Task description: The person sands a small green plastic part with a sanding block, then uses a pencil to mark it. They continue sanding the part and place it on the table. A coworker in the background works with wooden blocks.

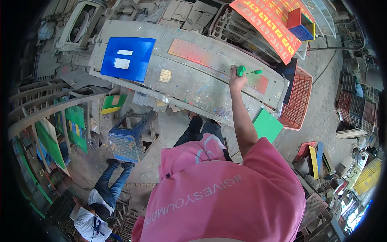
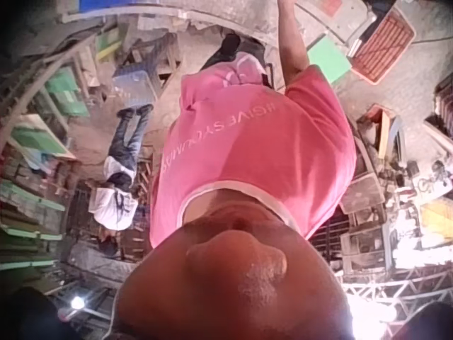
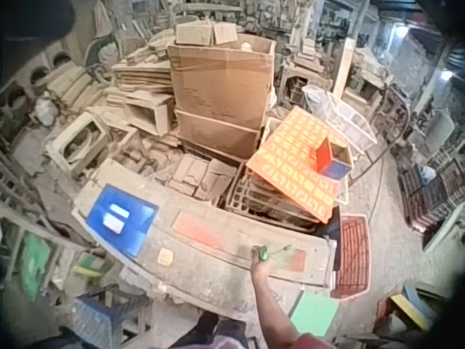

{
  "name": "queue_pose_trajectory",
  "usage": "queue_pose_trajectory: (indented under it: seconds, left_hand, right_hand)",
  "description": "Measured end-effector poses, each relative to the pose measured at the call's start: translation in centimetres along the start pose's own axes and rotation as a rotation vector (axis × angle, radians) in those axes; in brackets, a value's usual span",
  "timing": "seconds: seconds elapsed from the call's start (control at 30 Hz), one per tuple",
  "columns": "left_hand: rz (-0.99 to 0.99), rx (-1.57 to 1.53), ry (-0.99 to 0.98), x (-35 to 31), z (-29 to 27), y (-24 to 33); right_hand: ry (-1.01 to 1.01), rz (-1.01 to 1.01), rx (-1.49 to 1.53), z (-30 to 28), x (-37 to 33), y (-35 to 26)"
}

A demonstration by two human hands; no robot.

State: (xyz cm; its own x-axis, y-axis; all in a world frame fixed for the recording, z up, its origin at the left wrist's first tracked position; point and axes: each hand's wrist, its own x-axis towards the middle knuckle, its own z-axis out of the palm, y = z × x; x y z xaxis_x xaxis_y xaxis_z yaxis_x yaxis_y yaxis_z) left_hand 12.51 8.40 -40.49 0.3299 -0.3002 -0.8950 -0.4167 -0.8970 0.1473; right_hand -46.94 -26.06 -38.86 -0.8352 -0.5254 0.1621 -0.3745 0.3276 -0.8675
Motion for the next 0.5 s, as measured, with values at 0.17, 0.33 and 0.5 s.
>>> queue_pose_trajectory:
  seconds: [0.17,0.33,0.5]
  left_hand:
    - [-0.007,-0.188,-0.028,-2.0,1.1,1.8]
    - [0.028,-0.242,-0.047,-2.5,1.5,3.7]
    - [0.044,-0.266,-0.049,-2.6,1.7,4.6]
  right_hand:
    - [-0.013,0.031,-0.012,1.5,0.7,2.4]
    - [-0.032,-0.024,-0.006,2.6,0.4,2.1]
    - [-0.042,0.005,0.005,3.6,1.0,2.6]
